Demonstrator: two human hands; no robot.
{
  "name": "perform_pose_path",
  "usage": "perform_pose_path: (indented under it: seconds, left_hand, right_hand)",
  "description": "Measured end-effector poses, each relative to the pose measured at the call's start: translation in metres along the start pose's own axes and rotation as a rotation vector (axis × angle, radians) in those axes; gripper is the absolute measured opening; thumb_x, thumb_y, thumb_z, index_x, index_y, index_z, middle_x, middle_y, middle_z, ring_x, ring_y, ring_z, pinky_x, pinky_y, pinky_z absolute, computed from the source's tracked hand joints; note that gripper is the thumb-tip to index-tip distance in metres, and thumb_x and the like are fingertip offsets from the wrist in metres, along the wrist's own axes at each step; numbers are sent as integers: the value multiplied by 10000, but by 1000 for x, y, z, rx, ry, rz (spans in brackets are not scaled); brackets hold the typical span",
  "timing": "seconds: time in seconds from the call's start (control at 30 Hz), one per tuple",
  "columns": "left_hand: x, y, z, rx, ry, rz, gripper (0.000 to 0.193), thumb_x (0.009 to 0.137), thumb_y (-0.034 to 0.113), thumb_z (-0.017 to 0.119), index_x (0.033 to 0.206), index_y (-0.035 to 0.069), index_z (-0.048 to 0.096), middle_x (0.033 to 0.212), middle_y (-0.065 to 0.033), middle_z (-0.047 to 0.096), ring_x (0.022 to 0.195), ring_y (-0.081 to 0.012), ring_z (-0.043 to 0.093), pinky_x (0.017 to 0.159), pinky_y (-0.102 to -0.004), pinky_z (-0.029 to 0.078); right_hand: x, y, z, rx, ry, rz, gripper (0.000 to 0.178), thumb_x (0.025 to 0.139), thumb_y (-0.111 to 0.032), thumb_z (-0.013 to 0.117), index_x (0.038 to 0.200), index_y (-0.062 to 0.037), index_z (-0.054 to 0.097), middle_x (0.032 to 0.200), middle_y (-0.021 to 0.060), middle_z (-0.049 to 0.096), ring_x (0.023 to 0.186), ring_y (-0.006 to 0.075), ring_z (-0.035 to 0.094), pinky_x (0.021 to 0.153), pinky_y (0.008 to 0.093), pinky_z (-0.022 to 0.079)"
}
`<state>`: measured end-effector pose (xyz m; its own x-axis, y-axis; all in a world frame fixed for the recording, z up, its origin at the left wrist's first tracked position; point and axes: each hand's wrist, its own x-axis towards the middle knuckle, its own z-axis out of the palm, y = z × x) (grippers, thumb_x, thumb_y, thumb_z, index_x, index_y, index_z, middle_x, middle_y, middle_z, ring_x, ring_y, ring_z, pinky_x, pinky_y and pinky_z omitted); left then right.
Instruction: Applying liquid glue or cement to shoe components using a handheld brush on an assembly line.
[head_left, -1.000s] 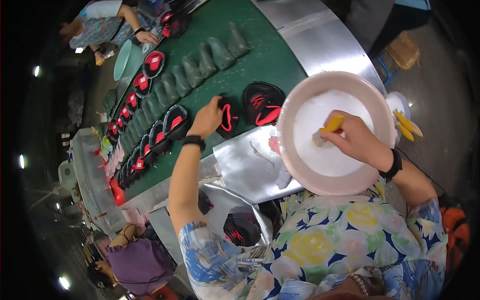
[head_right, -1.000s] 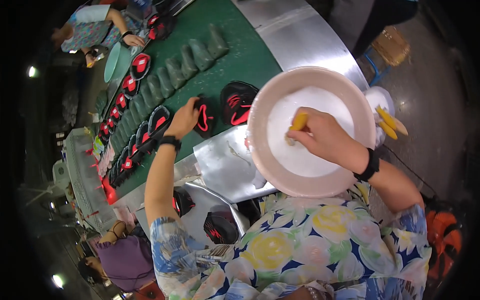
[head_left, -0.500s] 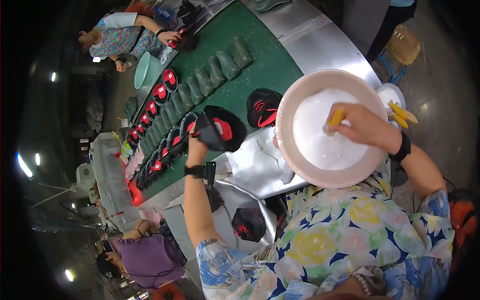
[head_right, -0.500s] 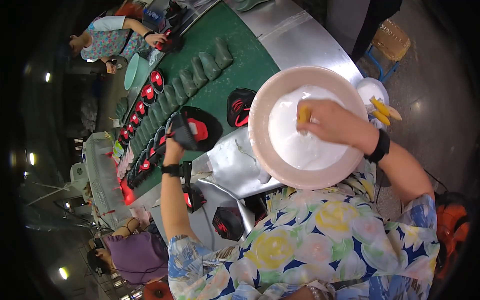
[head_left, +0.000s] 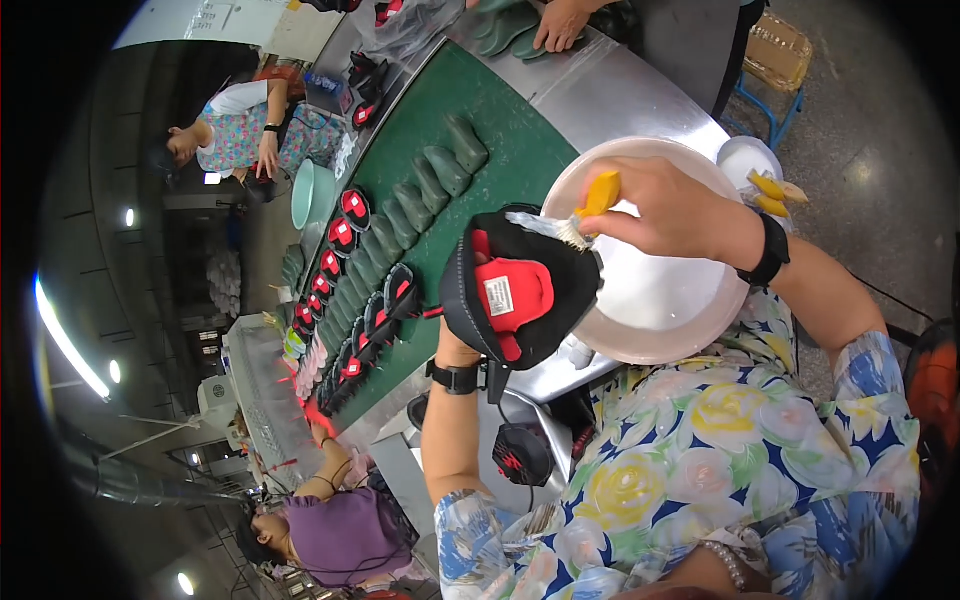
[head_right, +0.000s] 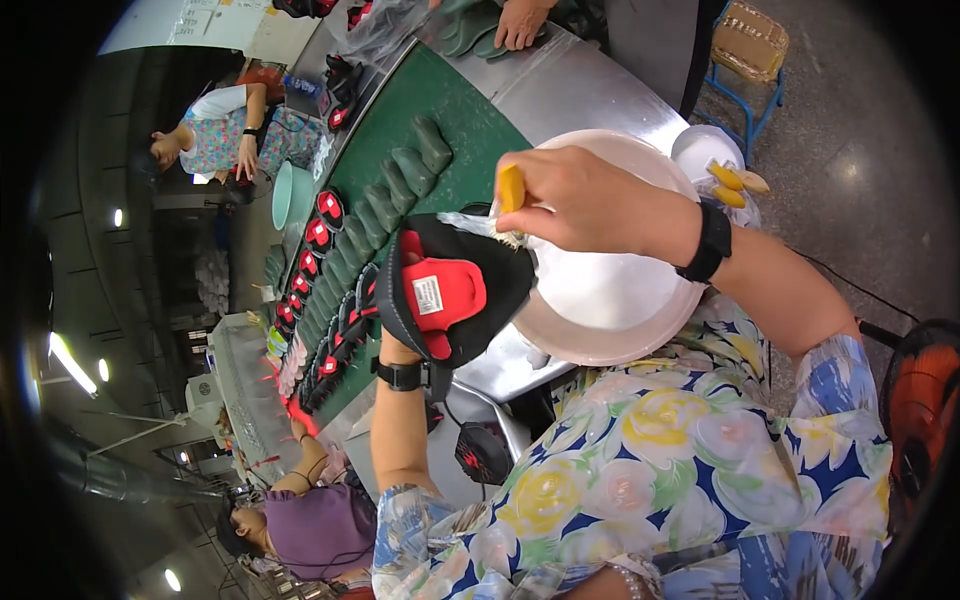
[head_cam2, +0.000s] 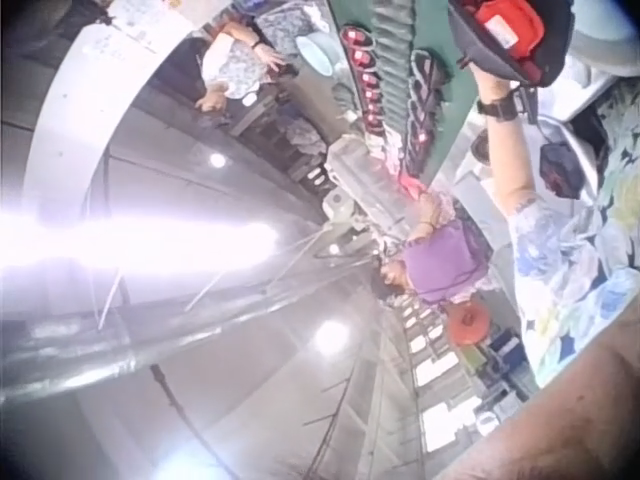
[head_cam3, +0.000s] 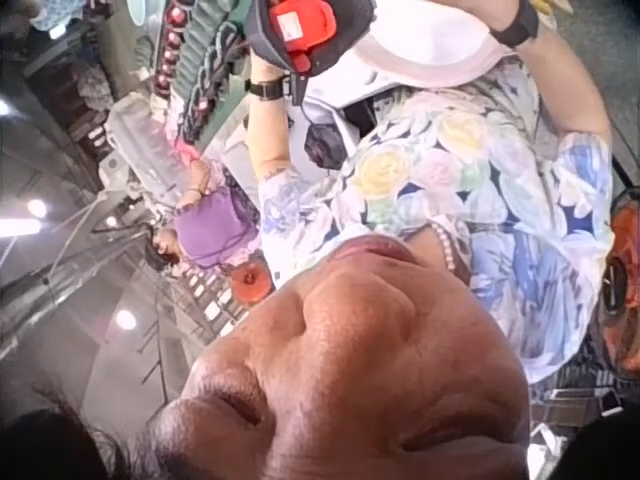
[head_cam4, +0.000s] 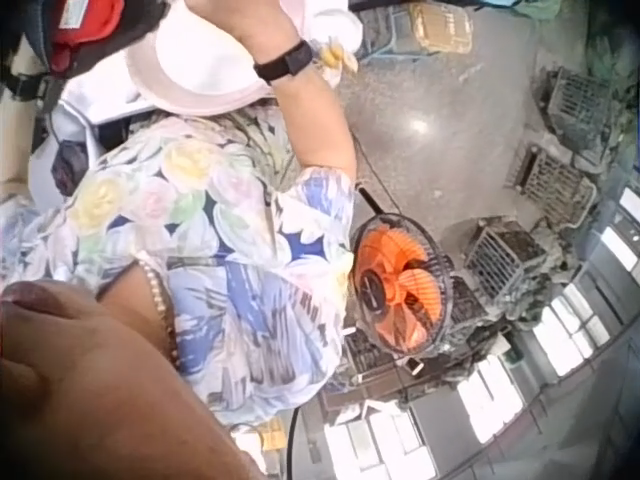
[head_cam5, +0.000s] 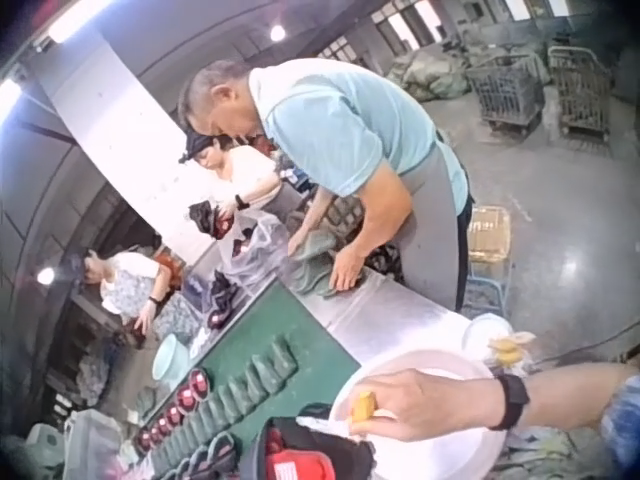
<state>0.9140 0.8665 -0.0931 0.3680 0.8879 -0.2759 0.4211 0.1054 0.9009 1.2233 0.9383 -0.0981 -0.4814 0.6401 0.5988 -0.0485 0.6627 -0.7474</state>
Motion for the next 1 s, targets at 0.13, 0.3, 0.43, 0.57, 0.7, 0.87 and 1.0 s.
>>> perform_pose_path:
  seconds: [0.13, 0.3, 0.43, 0.57, 0.7, 0.87, 1.0]
  left_hand:
    - [8, -11, 15, 101, 72, 12, 837, 737, 172, 852, 1450, 7, 446, 1342, -102, 603, 1178, -199, 604, 1030, -361, 489]
    - [14, -22, 31, 206, 177, 28, 799, 759, 189, 838, 1439, 11, 458, 1343, -108, 604, 1185, -206, 602, 1035, -362, 488]
    - [29, -31, 35, 287, 273, 44, 769, 776, 203, 827, 1430, 14, 467, 1343, -112, 605, 1191, -212, 601, 1039, -364, 487]
    - [21, -37, 33, 368, 355, 70, 740, 794, 216, 816, 1421, 18, 477, 1344, -117, 606, 1197, -219, 600, 1042, -366, 486]
    - [-2, -40, 10, 448, 454, 87, 711, 811, 230, 804, 1412, 21, 487, 1344, -122, 606, 1202, -225, 599, 1046, -367, 485]
    - [-5, -33, 22, -1130, 83, 43, 555, 912, 247, 705, 1386, 33, 511, 1350, -143, 597, 1215, -251, 589, 1058, -390, 480]
    - [-16, -60, 72, 157, 75, -209, 414, 997, 166, 567, 1389, 54, 497, 1412, -128, 541, 1278, -248, 535, 1087, -382, 444]
  right_hand:
    - [-8, -8, -1, -33, 150, 249, 248, 846, -185, 744, 826, -9, 571, 688, 118, 625, 601, 245, 618, 579, 334, 482]
    - [-12, -16, 6, 77, 208, 516, 301, 852, -216, 753, 830, 39, 595, 676, 144, 654, 580, 218, 643, 556, 305, 490]
    - [-19, -20, 17, 163, 155, 629, 333, 859, -241, 750, 877, 64, 614, 715, 169, 693, 616, 219, 681, 576, 308, 510]
    - [-24, -20, 25, 310, 200, 665, 344, 865, -233, 753, 896, 78, 610, 720, 178, 695, 628, 224, 690, 601, 307, 528]
    - [-26, -25, 12, 375, 145, 642, 265, 871, -187, 741, 922, 45, 625, 803, 157, 713, 704, 218, 704, 652, 309, 534]
    - [-42, -15, 2, 288, 120, 178, 176, 867, -118, 742, 995, -58, 636, 993, 77, 709, 920, 251, 699, 794, 324, 535]
    - [-32, -21, 10, 177, 11, -254, 188, 842, -74, 732, 1004, -71, 637, 1061, 73, 698, 982, 265, 682, 826, 351, 547]
